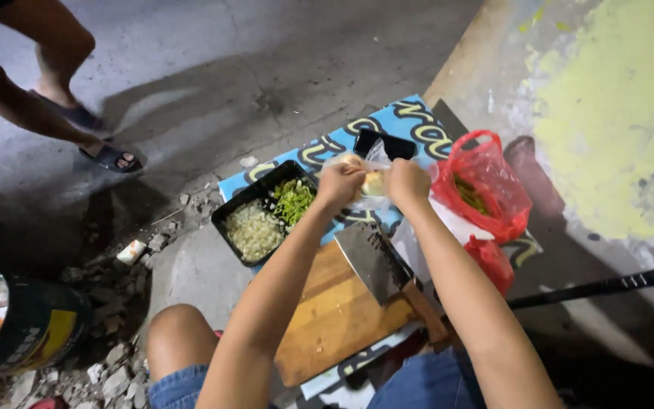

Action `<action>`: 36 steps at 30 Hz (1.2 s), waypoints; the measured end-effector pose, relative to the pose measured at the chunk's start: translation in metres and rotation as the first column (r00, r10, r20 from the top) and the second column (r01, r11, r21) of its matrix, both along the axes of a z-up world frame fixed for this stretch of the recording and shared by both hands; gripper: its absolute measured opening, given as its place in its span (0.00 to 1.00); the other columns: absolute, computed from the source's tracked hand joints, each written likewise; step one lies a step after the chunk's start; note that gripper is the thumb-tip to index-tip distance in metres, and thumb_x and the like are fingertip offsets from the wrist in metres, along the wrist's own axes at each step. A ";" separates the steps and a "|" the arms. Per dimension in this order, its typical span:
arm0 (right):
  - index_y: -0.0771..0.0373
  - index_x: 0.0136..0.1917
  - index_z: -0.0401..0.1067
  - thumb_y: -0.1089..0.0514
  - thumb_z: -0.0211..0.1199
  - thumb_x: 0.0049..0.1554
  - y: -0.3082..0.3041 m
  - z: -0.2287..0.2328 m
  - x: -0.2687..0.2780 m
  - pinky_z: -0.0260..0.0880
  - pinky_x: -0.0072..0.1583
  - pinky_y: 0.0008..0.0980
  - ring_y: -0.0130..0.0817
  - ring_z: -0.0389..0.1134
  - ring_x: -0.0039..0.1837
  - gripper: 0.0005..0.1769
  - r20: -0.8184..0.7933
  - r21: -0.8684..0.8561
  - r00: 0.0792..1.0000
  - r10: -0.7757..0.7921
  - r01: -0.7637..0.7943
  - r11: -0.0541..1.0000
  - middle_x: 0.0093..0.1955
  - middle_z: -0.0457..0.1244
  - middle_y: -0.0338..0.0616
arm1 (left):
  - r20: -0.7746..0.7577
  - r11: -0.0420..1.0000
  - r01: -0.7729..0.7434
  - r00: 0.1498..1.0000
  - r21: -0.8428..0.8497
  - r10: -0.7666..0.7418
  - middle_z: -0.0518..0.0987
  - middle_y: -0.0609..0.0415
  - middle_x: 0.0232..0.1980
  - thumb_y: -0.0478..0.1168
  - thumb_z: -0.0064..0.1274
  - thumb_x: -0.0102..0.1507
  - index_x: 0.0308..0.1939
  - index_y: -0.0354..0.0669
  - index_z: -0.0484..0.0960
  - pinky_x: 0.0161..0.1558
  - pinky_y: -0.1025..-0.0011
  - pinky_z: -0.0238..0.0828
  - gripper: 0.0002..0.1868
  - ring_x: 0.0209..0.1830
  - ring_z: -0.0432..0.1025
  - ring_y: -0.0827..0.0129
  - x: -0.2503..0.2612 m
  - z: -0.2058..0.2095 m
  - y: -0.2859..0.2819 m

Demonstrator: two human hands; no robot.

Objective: The person peels an onion by hand, removing the dry outer layers and placing them on a wooden cutting board. The peeled onion is then placed into a plastic bag.

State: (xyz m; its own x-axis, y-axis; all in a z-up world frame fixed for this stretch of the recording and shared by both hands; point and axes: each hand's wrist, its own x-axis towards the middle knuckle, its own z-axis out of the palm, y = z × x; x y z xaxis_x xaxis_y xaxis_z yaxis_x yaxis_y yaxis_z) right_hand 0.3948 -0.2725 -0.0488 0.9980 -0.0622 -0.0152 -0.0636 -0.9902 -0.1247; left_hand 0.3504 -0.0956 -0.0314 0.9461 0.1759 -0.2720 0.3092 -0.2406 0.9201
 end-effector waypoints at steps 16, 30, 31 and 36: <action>0.57 0.51 0.78 0.52 0.55 0.63 0.024 0.064 -0.034 0.74 0.59 0.52 0.56 0.71 0.60 0.13 -0.071 0.468 0.992 -0.107 0.127 0.875 0.50 0.71 0.53 | -0.322 0.941 -0.209 0.940 -0.267 0.118 0.73 0.41 0.14 0.31 0.54 0.48 0.20 0.28 0.82 0.28 0.50 0.76 0.06 0.17 0.77 0.52 0.144 -0.142 -0.073; 0.63 0.55 0.76 0.56 0.55 0.62 0.035 0.077 -0.048 0.70 0.64 0.57 0.62 0.69 0.63 0.14 -0.004 0.592 0.974 -0.225 0.184 0.785 0.53 0.70 0.59 | -0.325 0.990 -0.139 0.935 0.034 0.143 0.83 0.48 0.37 0.42 0.60 0.51 0.60 0.53 0.84 0.59 0.54 0.66 0.30 0.38 0.81 0.50 0.100 -0.101 -0.064; 0.60 0.53 0.76 0.54 0.56 0.61 0.034 0.070 -0.045 0.71 0.63 0.55 0.59 0.70 0.62 0.12 0.001 0.592 0.971 -0.240 0.193 0.782 0.52 0.70 0.55 | -0.211 0.992 -0.043 0.975 0.121 0.068 0.83 0.43 0.42 0.42 0.59 0.54 0.58 0.46 0.84 0.57 0.52 0.71 0.27 0.46 0.80 0.46 0.074 -0.045 -0.054; 0.58 0.50 0.75 0.54 0.56 0.60 0.026 0.050 -0.035 0.72 0.61 0.52 0.57 0.71 0.60 0.10 0.027 0.622 0.954 -0.298 0.218 0.752 0.49 0.71 0.53 | -0.048 0.920 0.129 0.992 0.369 -0.120 0.84 0.32 0.42 0.39 0.62 0.58 0.45 0.30 0.86 0.52 0.46 0.78 0.16 0.50 0.79 0.37 0.039 0.040 -0.039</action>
State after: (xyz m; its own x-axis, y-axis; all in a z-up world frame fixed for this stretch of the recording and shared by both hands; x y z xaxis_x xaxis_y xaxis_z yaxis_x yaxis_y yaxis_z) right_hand 0.3596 -0.2464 0.0016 0.9417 -0.3358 -0.0233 -0.2505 -0.6529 -0.7149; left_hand 0.3892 -0.1347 0.0083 0.9608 0.1500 -0.2332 0.2759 -0.6009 0.7502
